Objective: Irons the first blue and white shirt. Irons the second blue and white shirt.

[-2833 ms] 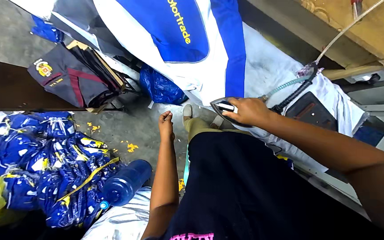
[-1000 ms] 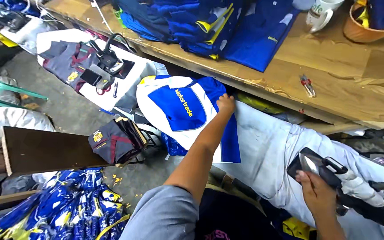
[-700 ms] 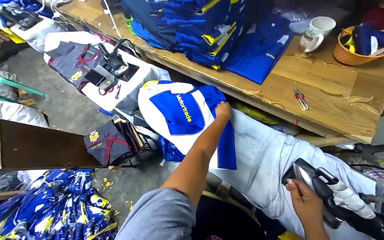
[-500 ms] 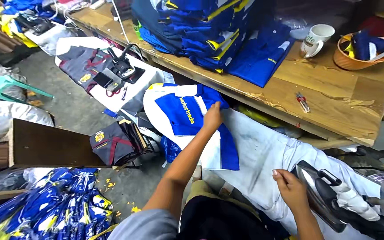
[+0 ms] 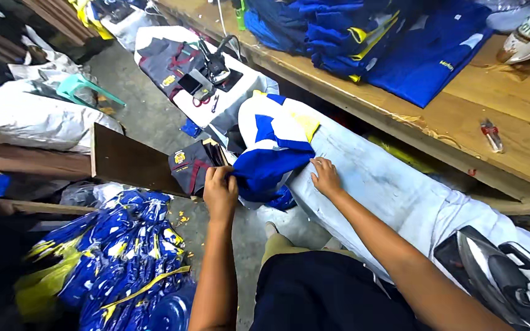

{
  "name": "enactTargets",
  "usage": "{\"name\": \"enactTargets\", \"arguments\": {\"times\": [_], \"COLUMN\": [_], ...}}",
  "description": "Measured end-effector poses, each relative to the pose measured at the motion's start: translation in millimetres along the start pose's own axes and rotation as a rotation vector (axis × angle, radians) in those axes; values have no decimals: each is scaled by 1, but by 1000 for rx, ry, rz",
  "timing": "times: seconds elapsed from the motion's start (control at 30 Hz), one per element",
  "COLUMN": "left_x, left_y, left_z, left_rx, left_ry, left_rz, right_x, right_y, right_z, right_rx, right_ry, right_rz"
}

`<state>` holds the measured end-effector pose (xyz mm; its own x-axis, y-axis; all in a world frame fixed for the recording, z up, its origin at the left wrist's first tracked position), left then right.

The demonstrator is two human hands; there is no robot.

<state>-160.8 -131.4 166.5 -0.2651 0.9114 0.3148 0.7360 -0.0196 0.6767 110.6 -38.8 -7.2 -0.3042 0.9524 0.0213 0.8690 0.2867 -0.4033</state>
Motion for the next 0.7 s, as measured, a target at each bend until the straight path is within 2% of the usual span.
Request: {"name": "enactTargets", "arguments": {"times": [0.13,0.3,0.4,0.47,0.57,0.7], "left_x": [-11,5,24,39,67,112], "left_y": [-39,-106,-154,-181,-198,-181], "left_z": [-29,-99,-145,-172,-217,-291], "left_rx": [-111,-222,-249,-275,-294,-303], "left_ry": [30,114,108,114,88,45], "left_rz": [41,73,54,42,102,432], "right_x": [35,65,64,56,30,-43], "right_y": [-55,-72,-98,-129,-181,-259], "right_z": [32,43,27,-8,-94,-211], "right_rx": [-107,-192,-181,-144,-136,-183], "right_ry": [-73,136,329,402,451,488], "right_rz": [-189,-61,-65,-74,-112,-245]}}
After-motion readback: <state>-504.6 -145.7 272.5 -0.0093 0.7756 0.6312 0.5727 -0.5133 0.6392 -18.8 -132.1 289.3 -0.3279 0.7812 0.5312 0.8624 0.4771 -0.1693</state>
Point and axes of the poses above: each hand's wrist, its own x-axis towards the middle knuckle, its own z-axis out of the palm, y = z × x, the point moved 7 cm from there along x, towards the middle knuckle, and after that the axes turned 15 degrees about -x, right-handed, at the moved point
